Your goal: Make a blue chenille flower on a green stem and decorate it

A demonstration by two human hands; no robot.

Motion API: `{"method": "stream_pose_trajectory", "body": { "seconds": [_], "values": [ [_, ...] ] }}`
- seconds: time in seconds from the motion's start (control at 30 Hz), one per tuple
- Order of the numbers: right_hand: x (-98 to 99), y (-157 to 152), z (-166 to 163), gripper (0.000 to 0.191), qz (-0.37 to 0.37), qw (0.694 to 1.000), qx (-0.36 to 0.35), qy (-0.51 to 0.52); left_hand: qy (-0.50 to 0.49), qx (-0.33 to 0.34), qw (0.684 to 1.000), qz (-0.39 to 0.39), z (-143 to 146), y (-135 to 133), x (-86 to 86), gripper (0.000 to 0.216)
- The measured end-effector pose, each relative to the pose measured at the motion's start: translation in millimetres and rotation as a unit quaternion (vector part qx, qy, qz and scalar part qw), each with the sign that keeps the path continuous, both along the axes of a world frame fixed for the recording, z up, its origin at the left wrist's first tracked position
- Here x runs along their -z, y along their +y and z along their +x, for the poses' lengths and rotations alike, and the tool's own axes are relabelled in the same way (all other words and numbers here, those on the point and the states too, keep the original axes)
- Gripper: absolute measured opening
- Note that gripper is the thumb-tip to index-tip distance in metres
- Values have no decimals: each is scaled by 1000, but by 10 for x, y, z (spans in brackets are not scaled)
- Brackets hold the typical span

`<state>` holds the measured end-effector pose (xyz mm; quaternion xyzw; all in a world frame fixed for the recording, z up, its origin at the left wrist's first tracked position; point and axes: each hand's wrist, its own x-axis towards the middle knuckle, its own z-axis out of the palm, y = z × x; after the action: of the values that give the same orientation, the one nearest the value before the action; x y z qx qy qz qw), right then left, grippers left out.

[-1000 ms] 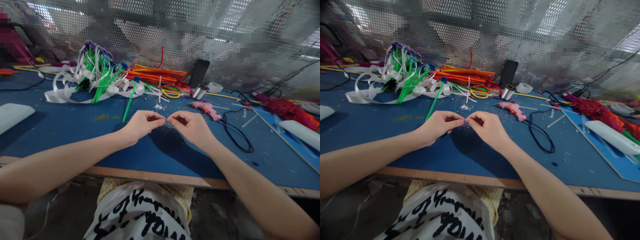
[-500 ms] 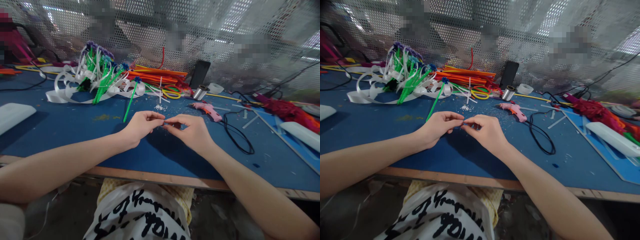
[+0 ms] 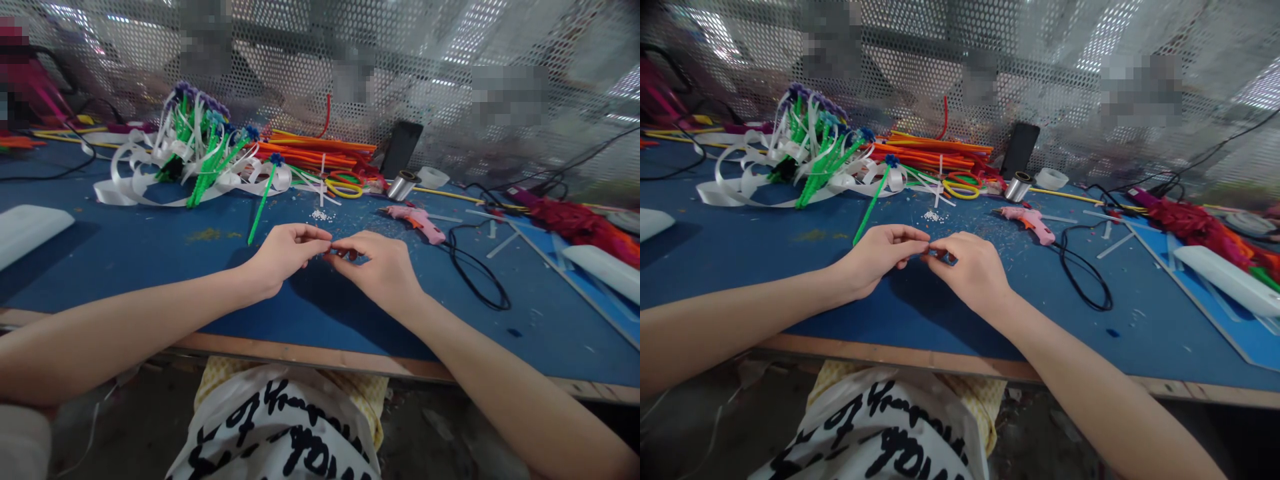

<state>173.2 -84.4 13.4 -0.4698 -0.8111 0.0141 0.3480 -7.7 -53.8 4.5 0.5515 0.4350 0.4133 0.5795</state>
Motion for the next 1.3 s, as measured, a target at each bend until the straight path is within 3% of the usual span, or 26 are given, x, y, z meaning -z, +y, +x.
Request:
{"method": "stream_pose_trajectory", "body": {
  "seconds": [0.13,0.67,0.77,0.93,1.03,1.2,1.3],
  "values": [
    [-4,-11,-19,10,9,1000,0,3,0,-1,1000,4,-7,0,4,20],
    [-100,-4,-16,17,-122,982,30,143,13,-7,999,52,-9,1,-40,27],
    [-74,38,13,24,-162,956,19,242,19,-22,998,62,-3,4,-45,25],
    [-30,100,5,31,-262,856,-47,444,29,-29,998,48,-8,25,-23,25],
    [-30,115,-4,30,-279,828,-56,483,32,-29,998,34,-18,43,-2,25],
    [-20,149,40,36,-283,848,11,448,21,-24,999,40,-28,59,19,32],
    [-15,153,67,27,-255,890,42,375,23,-8,998,55,-25,45,10,31]
  ]
}}
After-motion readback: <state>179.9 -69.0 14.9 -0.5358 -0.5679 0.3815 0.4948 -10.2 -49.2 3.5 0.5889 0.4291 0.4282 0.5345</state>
